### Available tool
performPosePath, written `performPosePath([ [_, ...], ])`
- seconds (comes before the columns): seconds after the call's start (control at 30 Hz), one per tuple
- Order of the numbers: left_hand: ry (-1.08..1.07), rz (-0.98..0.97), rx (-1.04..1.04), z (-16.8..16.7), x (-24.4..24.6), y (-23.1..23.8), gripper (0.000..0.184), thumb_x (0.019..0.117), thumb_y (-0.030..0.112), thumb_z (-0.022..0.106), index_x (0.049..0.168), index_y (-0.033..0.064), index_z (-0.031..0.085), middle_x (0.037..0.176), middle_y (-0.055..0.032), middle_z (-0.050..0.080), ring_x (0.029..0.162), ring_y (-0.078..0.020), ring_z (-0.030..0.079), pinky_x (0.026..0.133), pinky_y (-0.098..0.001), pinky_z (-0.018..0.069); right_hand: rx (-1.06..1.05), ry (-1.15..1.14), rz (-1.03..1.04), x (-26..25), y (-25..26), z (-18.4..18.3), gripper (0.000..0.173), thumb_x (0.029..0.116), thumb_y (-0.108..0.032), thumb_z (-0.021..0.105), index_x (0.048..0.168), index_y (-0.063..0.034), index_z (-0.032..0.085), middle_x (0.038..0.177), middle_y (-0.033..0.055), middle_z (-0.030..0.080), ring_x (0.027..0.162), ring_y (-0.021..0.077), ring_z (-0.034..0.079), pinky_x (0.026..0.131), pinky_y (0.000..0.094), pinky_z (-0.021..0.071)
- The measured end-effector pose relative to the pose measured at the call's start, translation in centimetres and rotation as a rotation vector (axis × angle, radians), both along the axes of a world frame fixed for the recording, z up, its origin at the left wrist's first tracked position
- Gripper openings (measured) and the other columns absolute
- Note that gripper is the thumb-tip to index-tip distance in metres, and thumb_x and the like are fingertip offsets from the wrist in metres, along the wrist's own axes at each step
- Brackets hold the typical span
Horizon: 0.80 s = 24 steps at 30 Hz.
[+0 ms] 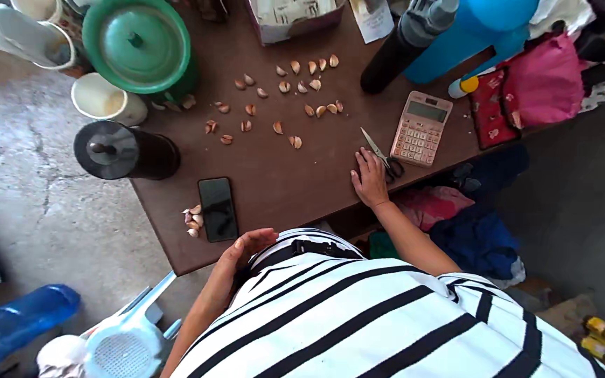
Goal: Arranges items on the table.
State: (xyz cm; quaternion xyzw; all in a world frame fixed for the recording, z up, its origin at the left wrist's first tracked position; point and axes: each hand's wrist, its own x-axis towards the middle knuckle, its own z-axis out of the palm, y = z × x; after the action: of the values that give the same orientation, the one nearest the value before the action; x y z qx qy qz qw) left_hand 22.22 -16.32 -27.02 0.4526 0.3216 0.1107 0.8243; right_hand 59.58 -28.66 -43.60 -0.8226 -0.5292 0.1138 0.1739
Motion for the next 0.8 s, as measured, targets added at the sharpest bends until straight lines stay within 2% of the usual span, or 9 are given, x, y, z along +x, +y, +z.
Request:
performPosePath([
  [0.07, -0.013, 0.012, 0.000, 0.2, 1.0, -0.4, 0.074, 0.1036, 0.063, 0.032, 0.136, 0.0011, 0.058, 0.134, -0.0100, 0.067, 0.129, -0.0207, 0.061, 0.113, -0.0375, 0.0448, 0.044, 0.002, -0.016, 0.7, 0.0, -0.1, 0.052, 0.1064, -0.031, 0.043, 0.148, -0.0013, 0.051, 0.158, 0.0209, 0.044, 0.147, 0.0426, 0.039, 0.121, 0.0592, 0.0279],
  [0.13, -0.036, 0.037, 0.003, 0.0, 1.9, -0.3, 0.073, 0.1049, 0.061, 0.031, 0.136, 0.0016, 0.059, 0.134, -0.0095, 0.067, 0.127, -0.0206, 0.062, 0.111, -0.0371, 0.0465, 0.105, 0.026, -0.055, 0.8, 1.0, 0.2, 0.048, 0.1037, -0.027, 0.048, 0.143, -0.0008, 0.056, 0.155, 0.0228, 0.047, 0.145, 0.0446, 0.041, 0.120, 0.0592, 0.0298],
  [0.27, 0.093, 0.117, -0.031, 1.0, 3.7, -0.1, 0.059, 0.1080, 0.038, 0.019, 0.133, -0.0004, 0.057, 0.128, -0.0098, 0.069, 0.118, -0.0192, 0.066, 0.105, -0.0346, 0.0514, 0.164, 0.061, -0.013, 0.9, 5.9, 1.7, 0.041, 0.1004, -0.017, 0.053, 0.137, -0.0013, 0.062, 0.149, 0.0215, 0.053, 0.137, 0.0432, 0.051, 0.114, 0.0566, 0.0385],
  [0.37, 0.172, 0.167, -0.036, 1.5, 4.4, 0.1, 0.055, 0.1079, 0.033, 0.022, 0.133, -0.0006, 0.057, 0.127, -0.0114, 0.069, 0.115, -0.0196, 0.067, 0.103, -0.0339, 0.0526, 0.251, 0.096, 0.014, 2.3, 10.9, 1.6, 0.039, 0.0989, -0.006, 0.051, 0.136, 0.0007, 0.063, 0.148, 0.0243, 0.054, 0.134, 0.0449, 0.052, 0.114, 0.0550, 0.0395],
  [0.47, 0.198, 0.182, -0.021, 1.3, 4.3, 0.3, 0.053, 0.1080, 0.035, 0.028, 0.133, -0.0003, 0.058, 0.129, -0.0110, 0.068, 0.116, -0.0198, 0.067, 0.102, -0.0341, 0.0532, 0.260, 0.089, 0.031, 4.1, 14.4, 1.9, 0.042, 0.0956, 0.002, 0.049, 0.135, 0.0009, 0.064, 0.148, 0.0230, 0.054, 0.135, 0.0440, 0.051, 0.113, 0.0532, 0.0416],
  [0.63, 0.221, 0.253, -0.019, 1.2, 4.2, 0.7, 0.049, 0.1082, 0.029, 0.027, 0.132, -0.0009, 0.058, 0.126, -0.0110, 0.069, 0.111, -0.0183, 0.068, 0.099, -0.0327, 0.0545, 0.207, 0.100, 0.133, 5.9, 15.8, 1.5, 0.032, 0.0973, 0.000, 0.053, 0.124, 0.0017, 0.070, 0.137, 0.0211, 0.063, 0.130, 0.0416, 0.056, 0.112, 0.0516, 0.0437],
  [0.73, 0.215, 0.286, -0.035, 0.7, 4.2, 1.0, 0.049, 0.1085, 0.030, 0.027, 0.132, 0.0000, 0.059, 0.125, -0.0113, 0.069, 0.111, -0.0187, 0.069, 0.100, -0.0329, 0.0544, 0.200, 0.115, 0.074, 6.7, 15.7, 1.3, 0.030, 0.0982, 0.001, 0.053, 0.122, 0.0037, 0.071, 0.135, 0.0225, 0.064, 0.128, 0.0404, 0.058, 0.110, 0.0471, 0.0466],
  [0.8, 0.220, 0.301, -0.051, 0.6, 4.2, 1.2, 0.049, 0.1085, 0.029, 0.027, 0.132, 0.0001, 0.058, 0.125, -0.0117, 0.069, 0.112, -0.0194, 0.068, 0.100, -0.0331, 0.0541, 0.193, 0.094, 0.054, 6.9, 15.9, 1.6, 0.029, 0.0985, -0.003, 0.055, 0.122, 0.0036, 0.071, 0.135, 0.0225, 0.064, 0.128, 0.0411, 0.058, 0.110, 0.0494, 0.0460],
])
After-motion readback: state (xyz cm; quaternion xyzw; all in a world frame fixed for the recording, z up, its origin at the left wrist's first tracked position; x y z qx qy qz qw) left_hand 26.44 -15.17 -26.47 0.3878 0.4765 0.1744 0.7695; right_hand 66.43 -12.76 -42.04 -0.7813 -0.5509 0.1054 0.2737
